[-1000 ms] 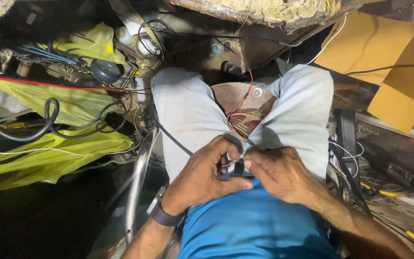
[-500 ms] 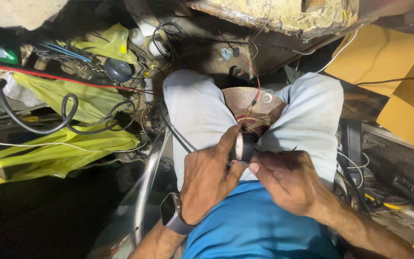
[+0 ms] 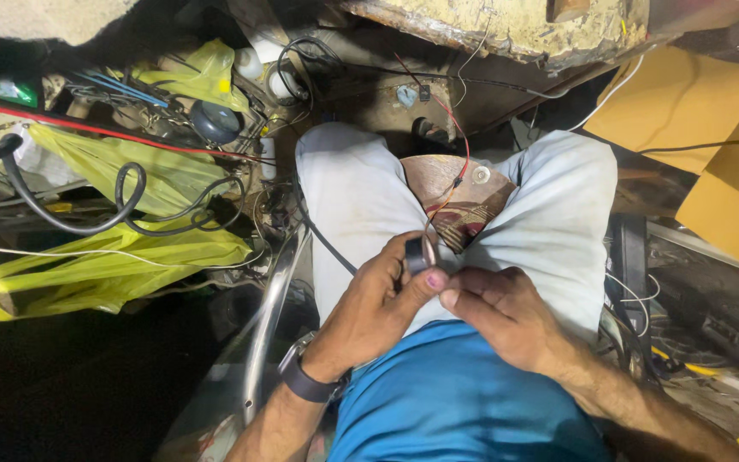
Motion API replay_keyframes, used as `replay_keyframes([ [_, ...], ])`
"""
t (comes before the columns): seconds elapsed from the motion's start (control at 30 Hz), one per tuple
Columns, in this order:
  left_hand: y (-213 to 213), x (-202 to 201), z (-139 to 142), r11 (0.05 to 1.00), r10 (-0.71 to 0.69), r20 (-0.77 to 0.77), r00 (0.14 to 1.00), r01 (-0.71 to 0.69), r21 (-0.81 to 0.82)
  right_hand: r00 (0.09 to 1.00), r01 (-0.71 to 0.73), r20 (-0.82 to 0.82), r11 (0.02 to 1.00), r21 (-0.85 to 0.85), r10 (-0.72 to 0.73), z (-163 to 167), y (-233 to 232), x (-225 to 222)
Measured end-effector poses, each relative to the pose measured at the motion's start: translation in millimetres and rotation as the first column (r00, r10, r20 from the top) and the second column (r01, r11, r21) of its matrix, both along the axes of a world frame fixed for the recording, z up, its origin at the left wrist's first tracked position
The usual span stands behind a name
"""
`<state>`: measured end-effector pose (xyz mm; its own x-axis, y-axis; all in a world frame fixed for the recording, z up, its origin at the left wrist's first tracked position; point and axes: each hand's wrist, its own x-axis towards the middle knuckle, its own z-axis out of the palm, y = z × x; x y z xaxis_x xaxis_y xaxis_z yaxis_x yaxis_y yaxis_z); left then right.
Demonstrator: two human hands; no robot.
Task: The person solders and insulates wires connected to a small green circuit board. They use a soldering iron to join wires, then wrap the connections with black electrical tape. The person also uses pliers and a screwdriver to strip and adjust the wires.
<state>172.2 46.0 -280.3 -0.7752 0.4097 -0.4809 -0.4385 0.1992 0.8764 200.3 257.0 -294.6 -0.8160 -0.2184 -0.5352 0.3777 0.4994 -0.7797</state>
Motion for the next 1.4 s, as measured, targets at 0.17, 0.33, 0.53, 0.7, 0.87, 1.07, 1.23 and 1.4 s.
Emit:
replay_keyframes([
  [0.17, -15.0, -3.1, -2.3, 0.953, 0.007, -0.088, 0.996, 0.02, 0.304, 0.988, 0.131, 0.123, 0.944, -0.302, -0.098, -19.0, 7.3, 4.1],
  [0.33, -24.4, -14.9, 1.4, 0.94, -0.243, -0.389, 0.888, 0.315, 0.13, 0.924, 0.338, 0.32, 0.839, -0.427, -0.21, -38.2, 19.8, 10.0],
  [0.53, -9.0, -13.4, 6.4, 0.949, -0.128, -0.369, 0.921, 0.222, 0.224, 0.908, 0.363, 0.361, 0.83, -0.424, -0.213, -39.4, 30.2, 4.5],
  [0.7, -1.7, -10.5, 2.5, 0.987, -0.122, -0.307, 0.944, 0.084, -0.134, 0.894, 0.373, 0.396, 0.839, -0.397, -0.21, -38.4, 26.8, 3.4],
  [0.87, 5.4, -12.8, -4.9, 0.948, -0.155, -0.482, 0.863, -0.007, -0.317, 0.947, 0.221, 0.308, 0.878, -0.426, -0.089, -38.0, 19.2, 1.8],
  [1.07, 10.2, -12.2, -3.7, 0.921, -0.143, -0.426, 0.893, -0.037, -0.387, 0.984, 0.014, 0.178, 0.99, -0.138, 0.011, -13.9, 11.8, -15.8],
  [1.23, 12.5, -15.8, -2.2, 0.911, -0.202, -0.334, 0.921, 0.051, -0.409, 0.696, -0.116, -0.646, 0.937, 0.329, 0.314, 17.4, 3.7, -25.3],
  [1.4, 14.0, -21.3, -11.0, 0.857, -0.282, -0.291, 0.914, 0.105, -0.504, 0.606, -0.102, -0.713, 0.923, 0.371, 0.353, 20.6, -10.0, -26.6],
])
